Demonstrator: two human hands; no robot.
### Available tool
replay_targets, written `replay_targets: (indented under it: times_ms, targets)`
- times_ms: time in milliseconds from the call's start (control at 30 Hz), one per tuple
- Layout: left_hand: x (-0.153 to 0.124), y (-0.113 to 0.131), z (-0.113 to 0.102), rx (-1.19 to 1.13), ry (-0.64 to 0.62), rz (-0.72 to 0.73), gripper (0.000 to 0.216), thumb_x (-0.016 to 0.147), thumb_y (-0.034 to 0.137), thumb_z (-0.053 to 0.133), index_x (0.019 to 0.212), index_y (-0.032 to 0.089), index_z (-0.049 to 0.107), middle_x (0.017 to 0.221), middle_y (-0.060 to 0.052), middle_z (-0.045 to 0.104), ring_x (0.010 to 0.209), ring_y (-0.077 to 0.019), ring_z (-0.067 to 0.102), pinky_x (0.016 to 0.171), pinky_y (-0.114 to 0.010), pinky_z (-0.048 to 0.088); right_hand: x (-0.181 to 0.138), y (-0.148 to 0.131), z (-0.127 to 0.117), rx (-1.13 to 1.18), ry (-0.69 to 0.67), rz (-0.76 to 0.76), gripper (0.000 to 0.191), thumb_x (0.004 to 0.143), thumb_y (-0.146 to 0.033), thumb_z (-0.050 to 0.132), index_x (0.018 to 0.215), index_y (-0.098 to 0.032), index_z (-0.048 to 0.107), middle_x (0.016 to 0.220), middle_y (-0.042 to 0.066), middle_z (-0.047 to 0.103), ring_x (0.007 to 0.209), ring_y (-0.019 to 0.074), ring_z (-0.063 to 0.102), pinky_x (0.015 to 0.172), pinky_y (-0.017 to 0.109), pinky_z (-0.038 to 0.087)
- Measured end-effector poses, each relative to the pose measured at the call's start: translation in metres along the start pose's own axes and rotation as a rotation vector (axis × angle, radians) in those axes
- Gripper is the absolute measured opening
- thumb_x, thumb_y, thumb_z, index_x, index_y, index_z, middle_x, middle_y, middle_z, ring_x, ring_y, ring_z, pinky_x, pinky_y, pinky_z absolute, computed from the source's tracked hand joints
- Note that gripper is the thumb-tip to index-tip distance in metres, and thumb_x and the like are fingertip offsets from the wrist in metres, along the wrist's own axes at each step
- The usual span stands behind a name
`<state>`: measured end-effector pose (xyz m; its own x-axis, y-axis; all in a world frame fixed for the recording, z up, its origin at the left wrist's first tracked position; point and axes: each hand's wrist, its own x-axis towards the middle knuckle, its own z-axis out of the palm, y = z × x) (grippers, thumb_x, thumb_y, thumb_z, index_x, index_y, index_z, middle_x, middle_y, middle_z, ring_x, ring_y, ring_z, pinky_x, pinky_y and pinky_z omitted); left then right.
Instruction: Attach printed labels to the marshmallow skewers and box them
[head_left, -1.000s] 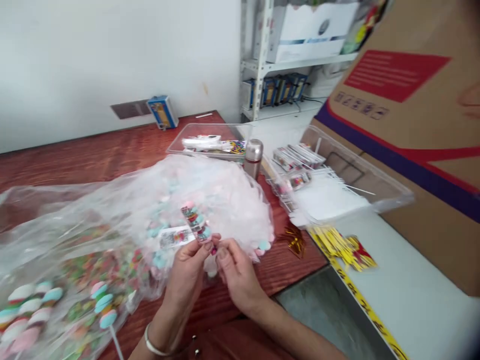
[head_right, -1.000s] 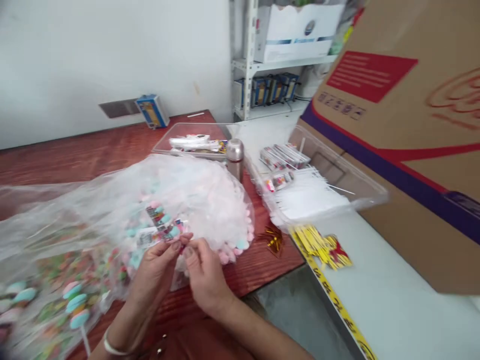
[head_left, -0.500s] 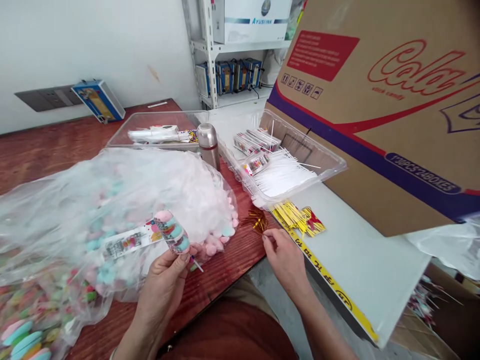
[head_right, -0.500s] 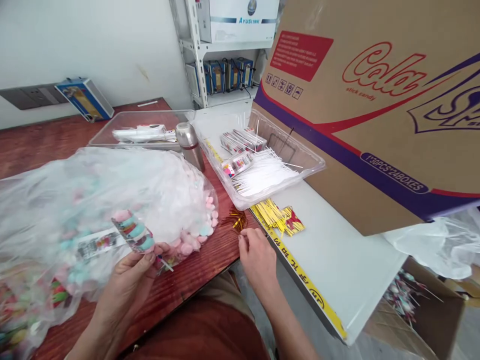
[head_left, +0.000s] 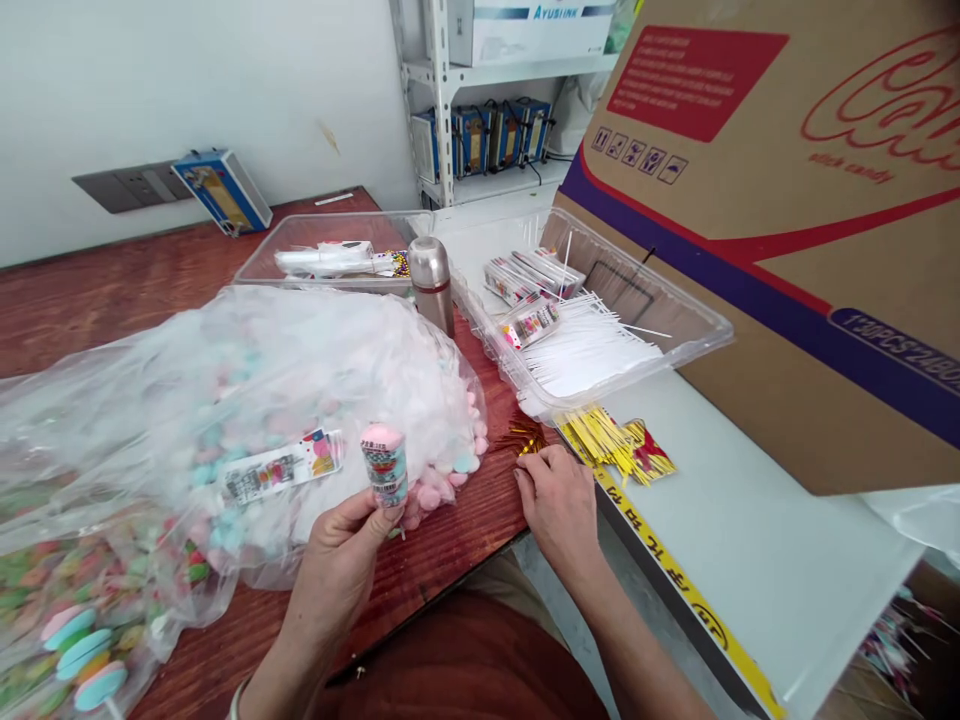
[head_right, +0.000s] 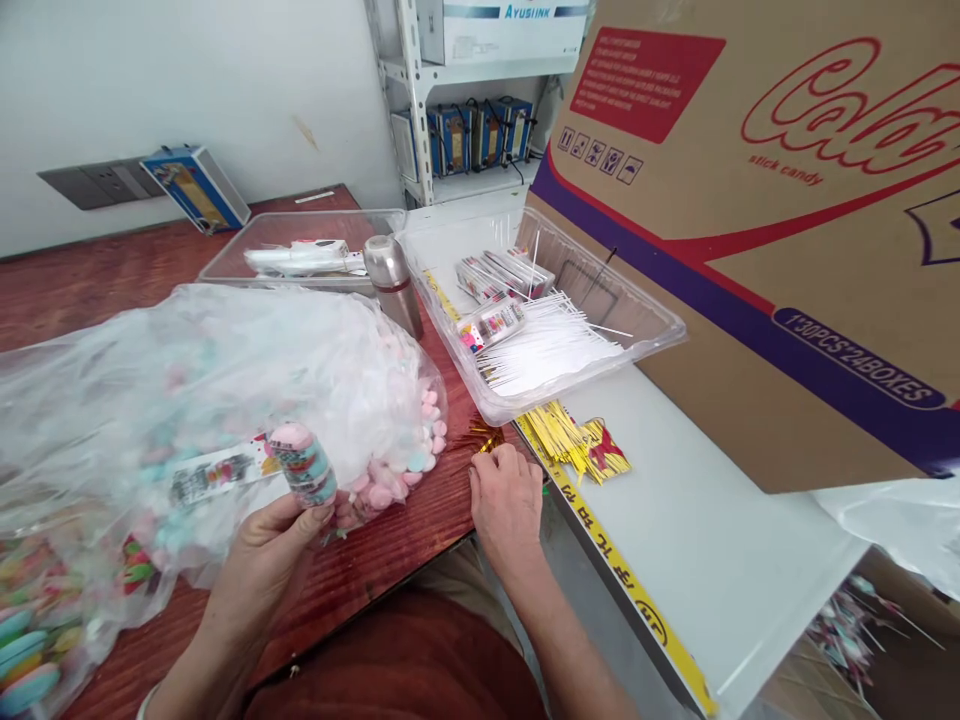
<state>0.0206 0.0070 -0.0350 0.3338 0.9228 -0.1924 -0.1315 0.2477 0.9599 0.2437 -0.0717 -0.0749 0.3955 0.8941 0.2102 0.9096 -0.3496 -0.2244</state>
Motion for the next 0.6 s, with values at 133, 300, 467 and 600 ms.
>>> replay_targets:
  times_ms: [133, 300, 467, 600]
  targets:
    - [-0.002, -0.001, -0.008, 0.093, -0.056, 0.014, 0.016, 0.081, 0.033, 0.071, 0.084, 0.018, 0.076, 0.073, -0.003, 0.067, 0.071, -0.0162, 0.056, 0.071, -0.028, 0.045, 0.008, -0.002, 0.006, -0.067, -0.029, -0.042, 0.016, 0.092, -0.014, 0.052, 0.085, -0.019, 0.064, 0.086, 0.008, 0.059, 0.085, 0.0238, 0.053, 0.075, 0.036, 0.031]
    - [-0.005, 0.000, -0.020, 0.208, -0.030, 0.033, 0.017, 0.084, 0.035, 0.067, 0.084, 0.019, 0.073, 0.072, -0.001, 0.065, 0.072, -0.0170, 0.055, 0.072, -0.027, 0.043, 0.008, -0.004, 0.012, -0.080, -0.015, -0.041, 0.020, 0.094, -0.014, 0.045, 0.082, -0.016, 0.061, 0.087, 0.013, 0.058, 0.083, 0.0268, 0.050, 0.073, 0.038, 0.031]
    - [-0.007, 0.008, -0.031, 0.329, 0.013, 0.067, 0.021, 0.085, 0.038, 0.065, 0.077, 0.019, 0.068, 0.073, -0.002, 0.063, 0.075, -0.0180, 0.055, 0.069, -0.026, 0.041, 0.002, -0.002, 0.007, 0.056, 0.013, -0.040, 0.020, 0.095, -0.016, 0.044, 0.082, -0.018, 0.058, 0.088, 0.011, 0.060, 0.087, 0.0250, 0.054, 0.074, 0.036, 0.035]
    - [-0.007, 0.021, -0.030, 0.558, -0.005, 0.160, 0.025, 0.090, 0.036, 0.057, 0.073, 0.020, 0.063, 0.070, -0.001, 0.057, 0.070, -0.0166, 0.052, 0.064, -0.025, 0.039, -0.003, -0.007, -0.013, 0.228, 0.072, -0.051, 0.019, 0.097, -0.020, 0.040, 0.083, -0.020, 0.053, 0.092, 0.009, 0.061, 0.091, 0.0218, 0.057, 0.078, 0.034, 0.041]
